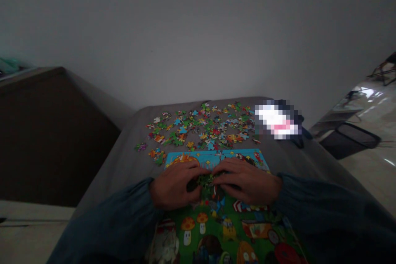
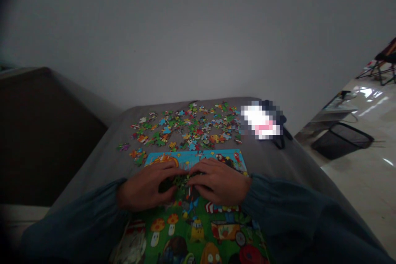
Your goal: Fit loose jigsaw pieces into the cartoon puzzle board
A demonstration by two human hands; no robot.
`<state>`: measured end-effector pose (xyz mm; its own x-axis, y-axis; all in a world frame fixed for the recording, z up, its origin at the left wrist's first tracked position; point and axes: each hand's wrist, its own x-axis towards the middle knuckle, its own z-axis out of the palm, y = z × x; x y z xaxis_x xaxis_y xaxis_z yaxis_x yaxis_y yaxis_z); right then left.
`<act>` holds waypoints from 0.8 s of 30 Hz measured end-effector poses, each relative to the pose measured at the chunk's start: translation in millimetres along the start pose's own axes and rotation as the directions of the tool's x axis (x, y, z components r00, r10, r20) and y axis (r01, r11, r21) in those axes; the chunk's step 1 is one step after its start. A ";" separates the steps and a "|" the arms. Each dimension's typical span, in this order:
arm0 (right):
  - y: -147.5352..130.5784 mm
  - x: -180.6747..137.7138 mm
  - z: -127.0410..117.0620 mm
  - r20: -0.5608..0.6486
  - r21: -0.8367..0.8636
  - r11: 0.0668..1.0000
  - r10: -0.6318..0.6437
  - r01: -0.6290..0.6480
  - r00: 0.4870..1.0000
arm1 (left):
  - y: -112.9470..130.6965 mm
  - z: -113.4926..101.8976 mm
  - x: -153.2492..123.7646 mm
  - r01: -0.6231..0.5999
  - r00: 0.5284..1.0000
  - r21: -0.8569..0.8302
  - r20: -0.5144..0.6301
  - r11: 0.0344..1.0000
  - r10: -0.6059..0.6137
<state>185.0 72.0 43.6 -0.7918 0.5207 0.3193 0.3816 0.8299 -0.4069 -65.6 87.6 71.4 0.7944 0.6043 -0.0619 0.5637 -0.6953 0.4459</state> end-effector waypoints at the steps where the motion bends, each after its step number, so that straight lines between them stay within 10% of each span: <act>1: 0.4 0.1 0.1 0.000 0.001 1.000 0.000 0.000 1.000 | -0.3 0.3 0.0 -0.004 1.000 0.007 -0.001 1.000 0.004; 24: 4.8 0.7 -0.2 -0.028 -0.075 0.997 -0.021 0.019 0.999 | -9.2 1.5 2.2 0.032 0.999 0.006 0.030 0.999 -0.032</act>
<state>186.3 76.4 42.0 -0.7858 0.5087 0.3516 0.4015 0.8522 -0.3356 -68.7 94.8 65.8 0.7826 0.6140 -0.1030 0.5898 -0.6782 0.4384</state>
